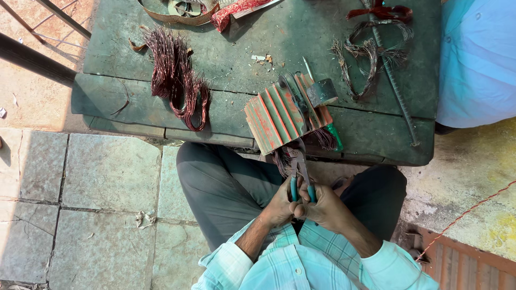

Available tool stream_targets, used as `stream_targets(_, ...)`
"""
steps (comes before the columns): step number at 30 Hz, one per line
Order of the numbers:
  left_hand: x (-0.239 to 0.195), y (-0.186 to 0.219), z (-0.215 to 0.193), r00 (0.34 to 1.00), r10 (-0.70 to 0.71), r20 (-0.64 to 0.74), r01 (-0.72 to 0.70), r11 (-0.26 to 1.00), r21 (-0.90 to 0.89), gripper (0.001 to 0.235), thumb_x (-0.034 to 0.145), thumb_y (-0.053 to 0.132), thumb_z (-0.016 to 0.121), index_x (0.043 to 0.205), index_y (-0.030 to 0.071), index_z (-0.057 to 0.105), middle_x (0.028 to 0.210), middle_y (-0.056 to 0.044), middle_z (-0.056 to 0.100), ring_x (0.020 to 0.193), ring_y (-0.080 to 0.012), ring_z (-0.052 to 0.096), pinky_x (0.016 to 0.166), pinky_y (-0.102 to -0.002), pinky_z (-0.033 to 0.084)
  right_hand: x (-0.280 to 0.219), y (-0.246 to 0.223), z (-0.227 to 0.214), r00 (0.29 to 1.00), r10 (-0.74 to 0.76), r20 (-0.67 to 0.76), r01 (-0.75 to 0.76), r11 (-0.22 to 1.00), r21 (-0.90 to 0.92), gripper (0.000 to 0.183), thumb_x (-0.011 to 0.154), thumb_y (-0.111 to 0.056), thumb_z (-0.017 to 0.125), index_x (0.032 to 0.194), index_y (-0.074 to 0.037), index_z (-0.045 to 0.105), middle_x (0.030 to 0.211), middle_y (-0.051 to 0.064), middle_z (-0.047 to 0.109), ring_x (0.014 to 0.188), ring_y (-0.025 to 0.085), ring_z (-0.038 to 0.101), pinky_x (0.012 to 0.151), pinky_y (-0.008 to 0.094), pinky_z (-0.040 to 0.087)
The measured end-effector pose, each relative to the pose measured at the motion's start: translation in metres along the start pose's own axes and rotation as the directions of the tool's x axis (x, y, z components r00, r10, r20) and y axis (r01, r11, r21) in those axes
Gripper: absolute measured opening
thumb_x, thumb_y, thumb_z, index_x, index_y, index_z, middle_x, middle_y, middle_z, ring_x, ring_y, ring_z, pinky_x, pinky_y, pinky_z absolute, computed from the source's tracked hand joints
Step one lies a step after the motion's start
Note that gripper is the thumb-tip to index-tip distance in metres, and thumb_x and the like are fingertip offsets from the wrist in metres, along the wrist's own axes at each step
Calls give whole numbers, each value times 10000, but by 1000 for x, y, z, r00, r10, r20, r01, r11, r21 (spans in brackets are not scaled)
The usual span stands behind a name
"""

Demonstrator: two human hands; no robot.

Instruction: The person removes copper windings from a motor stator using pliers and a screwdriver. They pull and cut the wires, placing the removed copper on the table. A second person sits nearby and also handles copper wire.

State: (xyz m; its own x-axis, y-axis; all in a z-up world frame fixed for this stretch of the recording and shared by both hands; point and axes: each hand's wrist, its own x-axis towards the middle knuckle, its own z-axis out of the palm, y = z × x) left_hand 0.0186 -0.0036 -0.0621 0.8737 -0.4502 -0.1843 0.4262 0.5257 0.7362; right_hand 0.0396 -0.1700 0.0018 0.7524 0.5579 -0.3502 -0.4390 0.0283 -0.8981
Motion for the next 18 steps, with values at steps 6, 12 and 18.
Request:
stream_targets(6, -4, 4, 5, 991, -114, 65, 127, 958, -256, 935, 675, 648, 891, 1271, 142, 380, 905, -14, 541, 602, -48, 487, 481, -192, 412, 2, 9, 10, 991, 57, -124, -49, 996, 69, 647, 722, -541, 844, 657, -171, 318, 575, -77, 348, 494, 55, 346, 420, 239, 305)
stream_targets(12, -3, 27, -7, 991, 136, -14, -136, 989, 52, 891, 734, 599, 892, 1287, 130, 375, 1051, 49, 546, 881, -8, 532, 726, -188, 415, -2, -11, 6, 971, -80, -227, -12, 927, -376, 664, 725, -615, 830, 659, -174, 337, 598, -81, 322, 549, 49, 334, 462, 269, 324)
stream_targets(18, 9, -6, -24, 999, -37, -26, 40, 993, 112, 902, 772, 583, 875, 1274, -4, 409, 816, -29, 478, 748, -106, 455, 615, -271, 417, -6, -27, -5, 974, -67, -217, -27, 915, -402, 613, 812, -544, 825, 727, -91, 421, 630, -71, 352, 575, 46, 332, 471, 275, 288)
